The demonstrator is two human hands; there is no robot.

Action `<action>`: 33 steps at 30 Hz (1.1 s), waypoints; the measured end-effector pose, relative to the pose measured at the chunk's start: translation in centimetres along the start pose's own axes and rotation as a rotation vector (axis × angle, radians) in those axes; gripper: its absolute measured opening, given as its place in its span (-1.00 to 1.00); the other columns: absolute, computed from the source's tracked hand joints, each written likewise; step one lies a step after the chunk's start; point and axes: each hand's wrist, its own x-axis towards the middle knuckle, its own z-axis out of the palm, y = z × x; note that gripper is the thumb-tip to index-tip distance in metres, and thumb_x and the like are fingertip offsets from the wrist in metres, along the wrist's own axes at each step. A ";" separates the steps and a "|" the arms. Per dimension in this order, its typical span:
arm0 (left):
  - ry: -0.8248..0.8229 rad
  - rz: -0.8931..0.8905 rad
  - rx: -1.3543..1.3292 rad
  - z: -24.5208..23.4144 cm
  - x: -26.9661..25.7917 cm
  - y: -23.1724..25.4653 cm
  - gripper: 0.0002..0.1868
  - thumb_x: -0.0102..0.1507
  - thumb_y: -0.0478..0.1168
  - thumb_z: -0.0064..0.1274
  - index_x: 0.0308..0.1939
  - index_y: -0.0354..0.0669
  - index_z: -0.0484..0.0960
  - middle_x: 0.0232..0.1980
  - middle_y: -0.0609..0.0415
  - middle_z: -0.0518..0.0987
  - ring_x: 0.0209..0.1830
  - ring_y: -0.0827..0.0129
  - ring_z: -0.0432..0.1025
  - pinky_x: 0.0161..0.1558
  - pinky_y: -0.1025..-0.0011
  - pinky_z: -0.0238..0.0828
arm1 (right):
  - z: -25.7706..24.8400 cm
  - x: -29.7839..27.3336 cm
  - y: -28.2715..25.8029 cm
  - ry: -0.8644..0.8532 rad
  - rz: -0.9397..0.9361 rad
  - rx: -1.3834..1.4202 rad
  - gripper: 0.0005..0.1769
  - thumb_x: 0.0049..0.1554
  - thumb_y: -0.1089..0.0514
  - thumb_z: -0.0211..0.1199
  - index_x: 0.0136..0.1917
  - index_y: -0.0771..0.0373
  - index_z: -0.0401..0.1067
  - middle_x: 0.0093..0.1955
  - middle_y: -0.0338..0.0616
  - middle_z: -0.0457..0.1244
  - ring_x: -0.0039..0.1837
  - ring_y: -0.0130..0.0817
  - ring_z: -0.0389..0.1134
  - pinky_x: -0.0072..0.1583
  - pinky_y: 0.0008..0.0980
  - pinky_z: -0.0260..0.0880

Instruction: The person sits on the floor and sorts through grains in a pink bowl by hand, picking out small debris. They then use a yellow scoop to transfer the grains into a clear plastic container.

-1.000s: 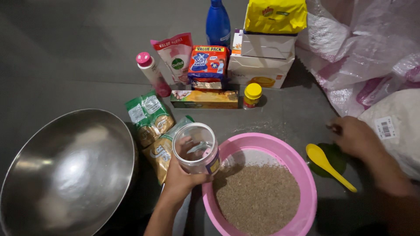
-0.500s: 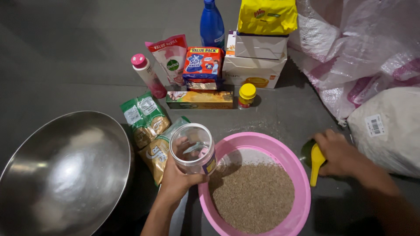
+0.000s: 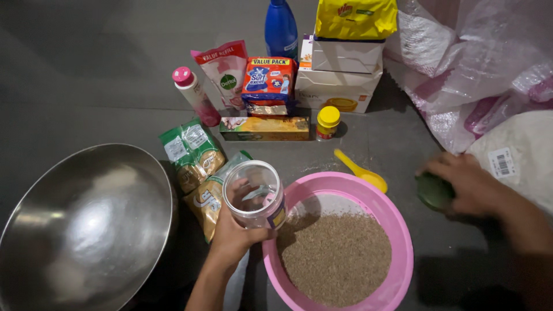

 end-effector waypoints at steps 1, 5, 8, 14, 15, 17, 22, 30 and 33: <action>0.003 0.003 0.006 0.0 0.1 0.0 0.23 -0.35 -0.56 0.35 0.40 -0.08 0.20 0.36 -0.01 0.41 0.30 0.20 0.43 0.20 0.20 0.48 | -0.1 0.0 0.2 0.025 -0.014 0.051 0.12 -0.43 0.12 0.72 0.37 -0.28 0.33 0.32 -0.25 0.17 0.35 -0.14 0.20 0.40 -0.21 0.33; 0.008 0.003 0.035 0.0 0.2 -0.2 0.22 -0.35 -0.58 0.36 0.39 -0.09 0.21 0.37 -0.02 0.41 0.31 0.18 0.42 0.22 0.22 0.47 | -0.2 -0.4 1.0 0.153 -0.033 0.315 0.11 -0.50 0.14 0.71 0.33 -0.15 0.35 0.27 -0.08 0.16 0.33 -0.10 0.25 0.35 -0.21 0.34; -0.009 0.002 0.011 0.0 0.2 -0.2 0.22 -0.34 -0.57 0.36 0.40 -0.09 0.21 0.37 -0.02 0.40 0.31 0.18 0.42 0.21 0.22 0.48 | 0.9 0.2 1.0 0.287 -0.057 0.476 0.12 -0.49 0.11 0.69 0.35 -0.06 0.34 0.27 -0.01 0.17 0.33 -0.06 0.25 0.35 -0.18 0.30; -0.014 0.020 -0.016 -0.1 0.2 -0.4 0.23 -0.33 -0.57 0.34 0.41 -0.04 0.18 0.37 -0.02 0.39 0.30 0.17 0.42 0.18 0.21 0.50 | 3.2 3.7 0.0 0.508 -0.226 0.578 0.11 -0.41 0.04 0.57 0.44 0.08 0.30 0.34 0.02 0.21 0.39 -0.06 0.25 0.38 -0.16 0.24; -0.022 0.015 -0.023 -0.1 0.1 -0.5 0.23 -0.32 -0.57 0.34 0.41 -0.03 0.18 0.37 -0.02 0.39 0.30 0.16 0.41 0.18 0.20 0.50 | 3.5 3.8 -0.1 0.531 -0.232 0.561 0.13 -0.41 0.03 0.58 0.45 0.09 0.31 0.34 0.03 0.21 0.39 -0.05 0.24 0.39 -0.16 0.24; -0.020 0.018 0.003 -0.2 0.1 -0.4 0.22 -0.33 -0.57 0.35 0.40 -0.04 0.19 0.38 -0.02 0.39 0.32 0.16 0.41 0.21 0.22 0.49 | 3.7 4.3 -0.5 0.513 -0.218 0.526 0.14 -0.40 0.00 0.62 0.46 0.09 0.31 0.35 0.04 0.22 0.40 -0.05 0.24 0.40 -0.15 0.23; -0.021 -0.010 -0.036 -0.1 0.2 -0.2 0.23 -0.34 -0.58 0.34 0.39 -0.05 0.18 0.37 -0.01 0.39 0.33 0.16 0.40 0.21 0.20 0.49 | 3.3 4.5 -1.5 0.531 -0.076 0.796 0.17 -0.45 0.01 0.67 0.43 0.17 0.33 0.32 0.10 0.26 0.33 -0.06 0.28 0.33 -0.12 0.29; -0.018 0.012 -0.014 0.0 0.2 -0.2 0.23 -0.34 -0.59 0.34 0.40 -0.08 0.18 0.37 -0.02 0.39 0.33 0.15 0.41 0.22 0.20 0.49 | 2.6 3.2 -1.5 0.680 -0.053 0.485 -0.63 -0.17 0.28 0.50 -0.06 0.17 0.51 0.20 -0.03 0.38 0.24 -0.14 0.39 0.32 -0.21 0.39; -0.023 0.025 -0.013 0.0 0.1 0.0 0.22 -0.31 -0.60 0.34 0.41 -0.10 0.18 0.37 -0.05 0.41 0.35 0.15 0.41 0.25 0.23 0.47 | 4.2 2.4 -2.9 0.713 -0.237 0.273 -0.56 -0.40 0.29 0.50 -0.21 0.18 0.46 0.43 0.10 0.21 0.50 0.13 0.17 0.47 -0.03 0.19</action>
